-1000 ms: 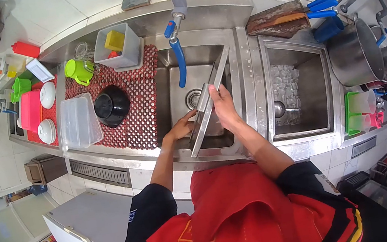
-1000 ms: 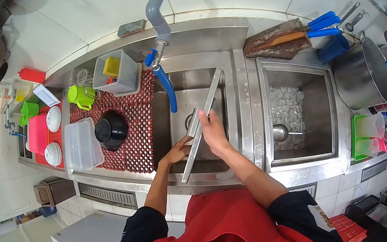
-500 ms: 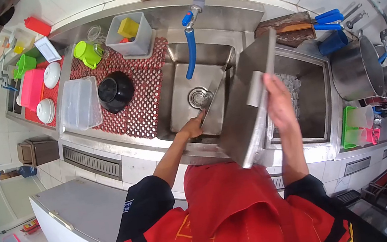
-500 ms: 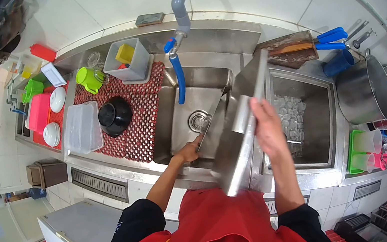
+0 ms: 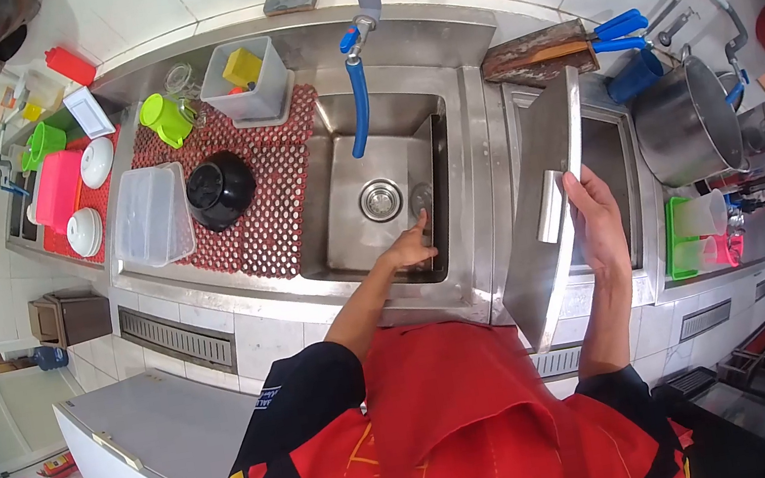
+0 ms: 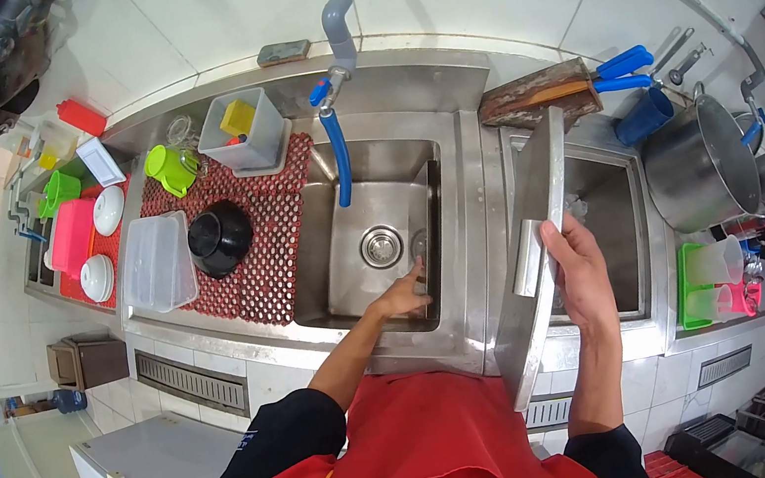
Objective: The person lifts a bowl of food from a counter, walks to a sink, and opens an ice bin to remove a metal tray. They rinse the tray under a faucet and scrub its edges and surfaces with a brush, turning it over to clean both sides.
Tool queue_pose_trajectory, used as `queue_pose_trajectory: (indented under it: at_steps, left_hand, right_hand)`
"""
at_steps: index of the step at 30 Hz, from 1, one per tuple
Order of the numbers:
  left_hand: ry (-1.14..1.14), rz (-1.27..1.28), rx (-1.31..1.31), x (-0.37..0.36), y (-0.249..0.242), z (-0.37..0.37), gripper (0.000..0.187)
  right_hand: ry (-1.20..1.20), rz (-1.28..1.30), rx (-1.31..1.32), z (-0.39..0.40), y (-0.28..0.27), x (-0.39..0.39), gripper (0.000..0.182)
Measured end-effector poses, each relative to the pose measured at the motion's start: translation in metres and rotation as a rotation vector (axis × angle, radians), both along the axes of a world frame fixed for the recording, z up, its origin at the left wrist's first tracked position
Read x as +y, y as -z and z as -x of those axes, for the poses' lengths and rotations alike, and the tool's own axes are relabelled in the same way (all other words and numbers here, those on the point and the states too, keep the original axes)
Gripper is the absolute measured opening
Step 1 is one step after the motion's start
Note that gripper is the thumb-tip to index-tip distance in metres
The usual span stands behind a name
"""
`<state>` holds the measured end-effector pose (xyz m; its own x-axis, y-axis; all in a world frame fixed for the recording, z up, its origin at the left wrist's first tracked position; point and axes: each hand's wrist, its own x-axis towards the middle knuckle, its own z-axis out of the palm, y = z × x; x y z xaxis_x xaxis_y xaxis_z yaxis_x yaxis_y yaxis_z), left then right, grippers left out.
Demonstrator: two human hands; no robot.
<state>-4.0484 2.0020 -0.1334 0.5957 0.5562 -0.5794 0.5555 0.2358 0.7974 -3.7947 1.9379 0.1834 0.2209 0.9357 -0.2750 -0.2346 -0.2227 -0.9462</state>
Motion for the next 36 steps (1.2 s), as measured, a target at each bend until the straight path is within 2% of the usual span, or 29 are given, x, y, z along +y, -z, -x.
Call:
queue_pose_trajectory:
  at_steps: [2, 5, 8, 9, 11, 12, 14, 15, 17, 20, 21, 24, 25, 26, 28, 29, 31, 32, 33, 36]
  left_hand:
    - [-0.054, 0.051, -0.066, -0.001, 0.000, -0.003, 0.112]
    - [0.012, 0.052, -0.060, 0.000, -0.032, 0.005, 0.104]
    - [0.024, -0.383, 0.002, -0.001, 0.001, 0.019, 0.090]
    - [-0.150, -0.170, -0.117, -0.005, -0.024, 0.025, 0.087]
    - [-0.495, 0.255, -0.356, -0.021, -0.134, 0.043, 0.082]
    - [-0.535, 0.347, -0.547, -0.030, -0.161, 0.057, 0.081]
    - [-0.620, 0.521, -0.938, -0.054, -0.201, 0.080, 0.078]
    - [-0.704, 0.476, -0.997, -0.069, -0.217, 0.083, 0.076]
    - [-0.885, 0.368, -1.107, -0.099, -0.245, 0.089, 0.070]
    - [-1.162, 0.101, -0.696, -0.142, -0.272, 0.085, 0.061]
    - [-1.324, 0.048, -0.563, -0.156, -0.280, 0.078, 0.039]
    - [-1.474, 0.083, -0.827, -0.203, -0.257, 0.094, 0.018]
    - [-1.639, 0.153, -0.843, -0.215, -0.250, 0.093, 0.005]
    - [-1.671, 0.141, -0.870, -0.225, -0.244, 0.096, 0.007]
    - [-1.725, 0.117, -0.922, -0.242, -0.244, 0.102, 0.014]
    - [-1.747, 0.124, -0.969, -0.252, -0.223, 0.115, 0.021]
    - [-1.810, 0.074, -1.074, -0.261, -0.205, 0.130, 0.019]
    - [-1.835, 0.048, -1.137, -0.261, -0.202, 0.134, 0.018]
    - [-1.914, 0.103, -1.106, -0.256, -0.221, 0.133, 0.018]
    - [-1.755, 0.208, -1.365, -0.259, -0.198, 0.157, 0.019]
  right_hand:
    - [-0.015, 0.010, 0.005, 0.001, 0.000, -0.005, 0.023]
    - [-0.061, 0.015, -0.028, 0.012, 0.007, -0.009, 0.023]
    - [-0.244, -0.015, -0.228, 0.038, 0.006, -0.005, 0.019]
    - [-0.359, -0.018, -0.329, 0.046, 0.005, -0.003, 0.020]
    - [-0.528, -0.080, -0.560, 0.070, 0.003, 0.000, 0.022]
    - [-0.584, -0.136, -0.688, 0.085, 0.002, -0.002, 0.022]
    - [-0.726, -0.117, -0.686, 0.110, -0.005, -0.010, 0.023]
    - [-0.815, -0.177, -0.804, 0.118, -0.010, -0.015, 0.021]
    - [-0.949, -0.273, -0.847, 0.131, -0.005, -0.031, 0.022]
    - [-1.163, -0.317, -0.913, 0.152, -0.001, -0.056, 0.019]
    - [-1.237, -0.318, -0.923, 0.159, -0.004, -0.062, 0.018]
    - [-1.417, -0.396, -1.011, 0.172, -0.007, -0.079, 0.021]
    - [-1.475, -0.426, -1.052, 0.177, -0.010, -0.082, 0.024]
    - [-1.530, -0.458, -1.095, 0.180, -0.014, -0.085, 0.026]
    - [-1.435, -0.669, -1.124, 0.171, -0.037, -0.094, 0.033]
    - [-1.378, -0.769, -1.135, 0.162, -0.054, -0.096, 0.037]
    - [-1.254, -0.864, -1.235, 0.138, -0.098, -0.090, 0.048]
    - [-1.091, -0.900, -1.240, 0.121, -0.112, -0.086, 0.054]
    - [-0.929, -0.934, -1.240, 0.105, -0.117, -0.080, 0.061]
    - [-0.591, -0.683, -1.075, 0.078, -0.096, -0.070, 0.075]
